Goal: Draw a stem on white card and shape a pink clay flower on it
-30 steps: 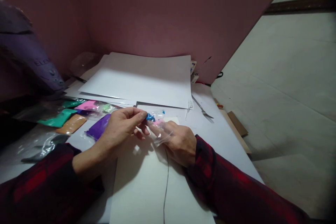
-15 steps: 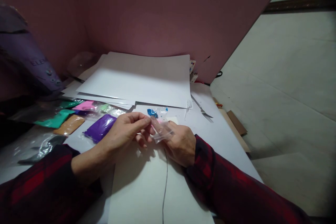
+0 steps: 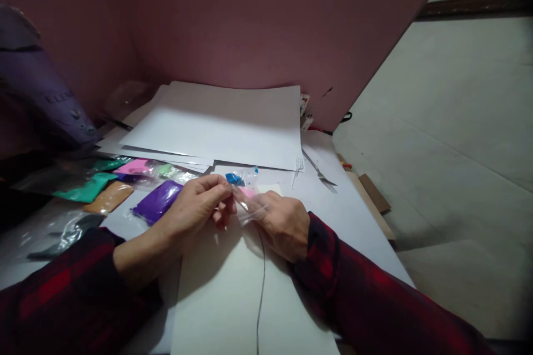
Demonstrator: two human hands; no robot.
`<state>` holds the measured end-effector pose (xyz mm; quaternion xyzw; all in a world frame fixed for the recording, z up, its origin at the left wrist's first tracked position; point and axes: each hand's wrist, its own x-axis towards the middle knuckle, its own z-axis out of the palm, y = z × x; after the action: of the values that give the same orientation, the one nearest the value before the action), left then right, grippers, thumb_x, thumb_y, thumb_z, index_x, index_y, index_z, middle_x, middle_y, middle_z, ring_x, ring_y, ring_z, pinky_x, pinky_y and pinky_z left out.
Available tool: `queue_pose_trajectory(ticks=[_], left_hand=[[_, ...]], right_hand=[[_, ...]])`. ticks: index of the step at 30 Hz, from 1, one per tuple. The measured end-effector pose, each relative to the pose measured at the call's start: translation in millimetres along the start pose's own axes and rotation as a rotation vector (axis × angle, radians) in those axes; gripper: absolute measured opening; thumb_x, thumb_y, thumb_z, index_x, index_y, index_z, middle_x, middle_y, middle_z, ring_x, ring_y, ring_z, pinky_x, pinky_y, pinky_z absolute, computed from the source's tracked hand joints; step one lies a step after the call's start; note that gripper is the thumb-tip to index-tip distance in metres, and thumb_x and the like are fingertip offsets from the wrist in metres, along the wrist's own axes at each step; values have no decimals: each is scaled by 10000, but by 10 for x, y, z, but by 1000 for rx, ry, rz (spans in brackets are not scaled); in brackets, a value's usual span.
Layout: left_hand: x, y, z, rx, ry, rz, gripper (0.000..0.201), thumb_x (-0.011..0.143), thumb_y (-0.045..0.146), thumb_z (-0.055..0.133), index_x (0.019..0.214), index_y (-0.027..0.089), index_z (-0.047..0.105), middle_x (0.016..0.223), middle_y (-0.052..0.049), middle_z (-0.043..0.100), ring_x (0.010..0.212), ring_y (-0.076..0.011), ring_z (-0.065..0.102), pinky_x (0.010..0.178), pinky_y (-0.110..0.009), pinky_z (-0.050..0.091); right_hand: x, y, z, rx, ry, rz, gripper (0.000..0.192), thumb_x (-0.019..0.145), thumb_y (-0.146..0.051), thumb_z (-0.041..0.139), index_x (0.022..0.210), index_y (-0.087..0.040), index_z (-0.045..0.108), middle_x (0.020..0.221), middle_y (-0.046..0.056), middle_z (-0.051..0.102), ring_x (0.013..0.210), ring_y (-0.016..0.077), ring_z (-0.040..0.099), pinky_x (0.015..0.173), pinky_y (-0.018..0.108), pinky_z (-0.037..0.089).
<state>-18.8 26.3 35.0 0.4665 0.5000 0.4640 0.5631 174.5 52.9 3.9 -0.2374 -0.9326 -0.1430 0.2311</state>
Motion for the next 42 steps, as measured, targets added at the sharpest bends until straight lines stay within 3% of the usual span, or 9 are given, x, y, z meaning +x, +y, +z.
queue_pose_trajectory(ticks=[6,14,17,23,25,30,35,42], left_hand=[[-9,22,4,17,8,16,201,779,226,554,586,171,534,516,18,577,413,-86,478,431,-194,358],[-52,66,37,-2,-50,24,203,775,232,549,580,177,540,512,16,549,425,-83,443,434,-195,339],[-54,65,42,10,-57,12,203,768,225,535,572,175,551,495,17,529,412,-79,427,413,-191,314],[-60,53,57,24,-88,-44,226,746,229,571,531,172,530,468,13,543,398,-74,422,403,-180,307],[-53,46,51,46,-118,-60,207,747,216,580,549,169,539,480,14,551,419,-78,446,427,-181,332],[-12,27,18,19,48,8,171,785,284,620,663,169,591,570,21,590,429,-70,454,436,-183,348],[-29,55,14,-7,1,26,228,769,336,661,639,162,592,623,2,613,456,-93,509,453,-216,419],[-38,57,7,-1,20,-60,246,766,326,671,610,154,589,557,5,593,417,-88,499,434,-206,395]], right_hand=[[11,6,-14,82,-18,98,508,954,-185,439,1451,-240,349,868,42,632,766,175,546,586,282,492],[-7,111,-26,544,-59,114,586,876,-88,456,1438,-236,376,1089,51,598,854,144,583,751,286,548],[-9,112,-2,452,-33,96,534,904,-130,453,1420,-253,398,1015,40,604,807,144,572,693,278,542],[14,86,19,37,-7,74,452,973,-221,416,1425,-251,406,812,28,586,734,167,517,586,278,476],[22,78,6,46,8,72,435,983,-254,407,1414,-206,421,823,38,598,732,171,513,601,291,482],[16,44,-12,183,26,141,480,954,-249,431,1432,-216,396,885,44,615,763,171,535,615,292,494],[1,53,4,250,-1,130,501,924,-208,447,1424,-219,414,890,43,613,755,164,542,600,280,494],[-2,69,-5,269,25,115,464,937,-236,437,1399,-204,447,899,54,617,754,172,552,597,300,512]])
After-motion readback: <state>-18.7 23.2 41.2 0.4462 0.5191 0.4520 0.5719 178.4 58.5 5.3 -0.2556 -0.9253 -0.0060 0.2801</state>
